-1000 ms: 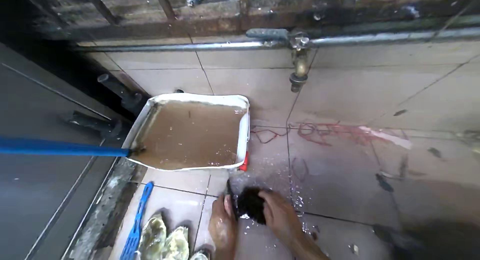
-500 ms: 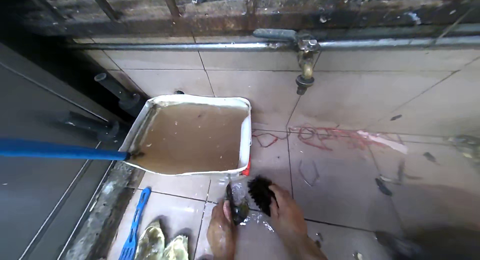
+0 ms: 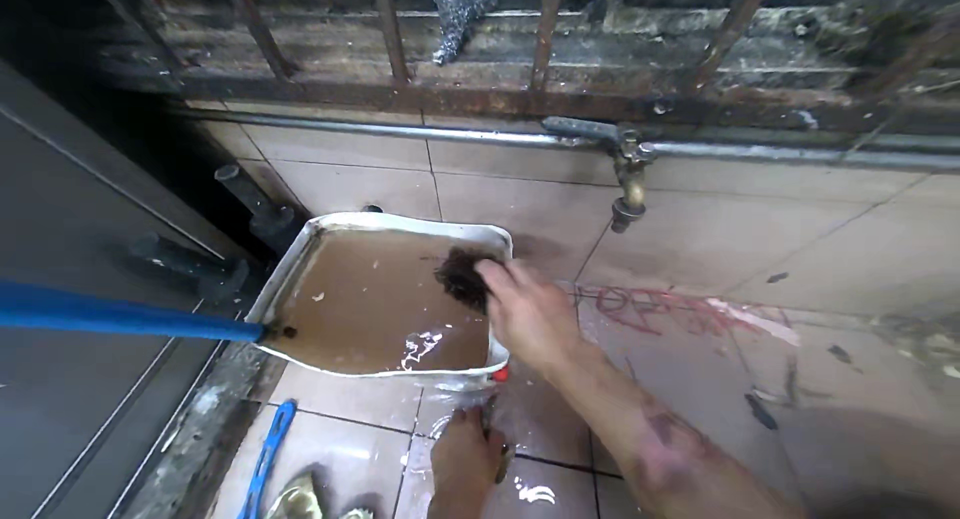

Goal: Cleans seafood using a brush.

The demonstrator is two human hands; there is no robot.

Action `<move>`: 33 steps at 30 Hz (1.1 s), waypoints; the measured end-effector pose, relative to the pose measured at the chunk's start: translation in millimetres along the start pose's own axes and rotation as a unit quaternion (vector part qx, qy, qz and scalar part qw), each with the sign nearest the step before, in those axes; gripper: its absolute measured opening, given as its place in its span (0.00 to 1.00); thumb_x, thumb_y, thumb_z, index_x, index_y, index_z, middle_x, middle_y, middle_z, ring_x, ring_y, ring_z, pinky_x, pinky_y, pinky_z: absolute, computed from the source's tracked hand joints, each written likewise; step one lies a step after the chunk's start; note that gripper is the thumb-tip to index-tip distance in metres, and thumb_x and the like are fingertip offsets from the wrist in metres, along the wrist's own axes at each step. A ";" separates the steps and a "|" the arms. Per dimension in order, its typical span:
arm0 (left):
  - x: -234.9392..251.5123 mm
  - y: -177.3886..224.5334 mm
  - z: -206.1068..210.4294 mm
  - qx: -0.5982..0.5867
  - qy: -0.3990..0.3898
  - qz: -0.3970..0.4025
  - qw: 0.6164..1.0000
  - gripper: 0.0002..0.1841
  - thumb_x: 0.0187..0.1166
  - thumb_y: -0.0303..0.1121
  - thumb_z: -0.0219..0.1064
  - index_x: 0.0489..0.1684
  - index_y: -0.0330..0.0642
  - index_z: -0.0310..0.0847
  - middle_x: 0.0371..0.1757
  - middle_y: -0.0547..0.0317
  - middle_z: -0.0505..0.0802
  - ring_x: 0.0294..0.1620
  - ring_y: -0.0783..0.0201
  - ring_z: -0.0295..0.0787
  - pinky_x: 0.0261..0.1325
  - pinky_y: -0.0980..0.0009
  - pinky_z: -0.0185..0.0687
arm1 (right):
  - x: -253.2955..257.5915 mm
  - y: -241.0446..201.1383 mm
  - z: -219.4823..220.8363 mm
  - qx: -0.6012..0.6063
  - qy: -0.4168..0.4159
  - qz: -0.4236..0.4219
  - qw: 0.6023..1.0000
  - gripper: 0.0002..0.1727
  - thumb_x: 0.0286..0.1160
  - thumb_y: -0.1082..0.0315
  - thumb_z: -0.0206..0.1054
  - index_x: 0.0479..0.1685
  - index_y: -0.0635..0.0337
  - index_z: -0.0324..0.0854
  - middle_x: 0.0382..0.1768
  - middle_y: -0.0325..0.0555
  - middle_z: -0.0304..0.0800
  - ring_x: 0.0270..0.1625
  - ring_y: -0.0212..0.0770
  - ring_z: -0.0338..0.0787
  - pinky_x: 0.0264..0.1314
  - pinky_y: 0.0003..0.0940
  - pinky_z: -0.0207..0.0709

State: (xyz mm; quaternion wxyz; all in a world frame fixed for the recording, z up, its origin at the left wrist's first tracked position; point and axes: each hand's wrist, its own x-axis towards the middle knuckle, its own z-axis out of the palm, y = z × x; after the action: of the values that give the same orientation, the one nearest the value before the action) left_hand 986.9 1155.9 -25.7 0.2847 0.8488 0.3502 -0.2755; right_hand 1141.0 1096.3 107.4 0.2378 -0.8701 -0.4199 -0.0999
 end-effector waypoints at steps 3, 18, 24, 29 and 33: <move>-9.5 -26.6 7.9 -0.155 0.027 0.030 0.987 0.26 0.82 0.49 0.66 0.73 0.42 0.82 0.68 0.46 0.89 0.67 0.49 0.89 0.71 0.45 0.81 | 39.3 -22.7 35.8 -0.025 -0.313 -0.001 0.950 0.21 0.73 0.68 0.71 0.68 0.51 0.83 0.62 0.58 0.87 0.64 0.62 0.86 0.64 0.62 0.80; -154.6 33.0 13.1 -0.649 0.308 0.107 0.687 0.16 0.85 0.25 0.61 0.67 0.27 0.79 0.60 0.42 0.91 0.55 0.56 0.92 0.61 0.58 0.90 | -175.6 -19.9 -119.2 0.110 -0.230 0.190 0.948 0.21 0.70 0.68 0.67 0.64 0.51 0.88 0.54 0.55 0.93 0.55 0.58 0.93 0.53 0.59 0.86; -207.1 96.7 32.0 -0.729 0.249 0.035 0.637 0.17 0.89 0.27 0.57 0.71 0.29 0.69 0.60 0.41 0.89 0.51 0.56 0.93 0.53 0.59 0.92 | -206.0 -29.8 -146.5 0.034 -0.034 0.227 0.973 0.23 0.68 0.69 0.70 0.66 0.51 0.87 0.50 0.56 0.92 0.47 0.56 0.94 0.42 0.51 0.89; -230.5 131.8 45.8 -0.738 0.254 -0.041 0.624 0.16 0.91 0.30 0.56 0.70 0.29 0.68 0.49 0.41 0.87 0.42 0.57 0.90 0.44 0.59 0.90 | -258.2 -35.1 -148.9 0.023 0.014 0.174 0.984 0.23 0.64 0.73 0.72 0.62 0.51 0.91 0.50 0.64 0.90 0.49 0.62 0.93 0.47 0.53 0.90; -232.9 145.5 63.6 -0.727 0.255 -0.031 0.637 0.17 0.90 0.30 0.58 0.69 0.28 0.71 0.49 0.41 0.89 0.43 0.56 0.92 0.47 0.59 0.91 | -250.4 -4.9 -139.7 -0.052 0.074 0.087 0.992 0.24 0.58 0.73 0.72 0.59 0.48 0.92 0.47 0.57 0.91 0.49 0.57 0.93 0.46 0.49 0.89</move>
State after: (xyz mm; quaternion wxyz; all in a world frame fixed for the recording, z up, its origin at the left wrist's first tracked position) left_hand 938.8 924.7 128.3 0.7005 0.3928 0.5222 0.2871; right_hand 983.7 858.3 136.6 0.2301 -0.9047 -0.3185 -0.1649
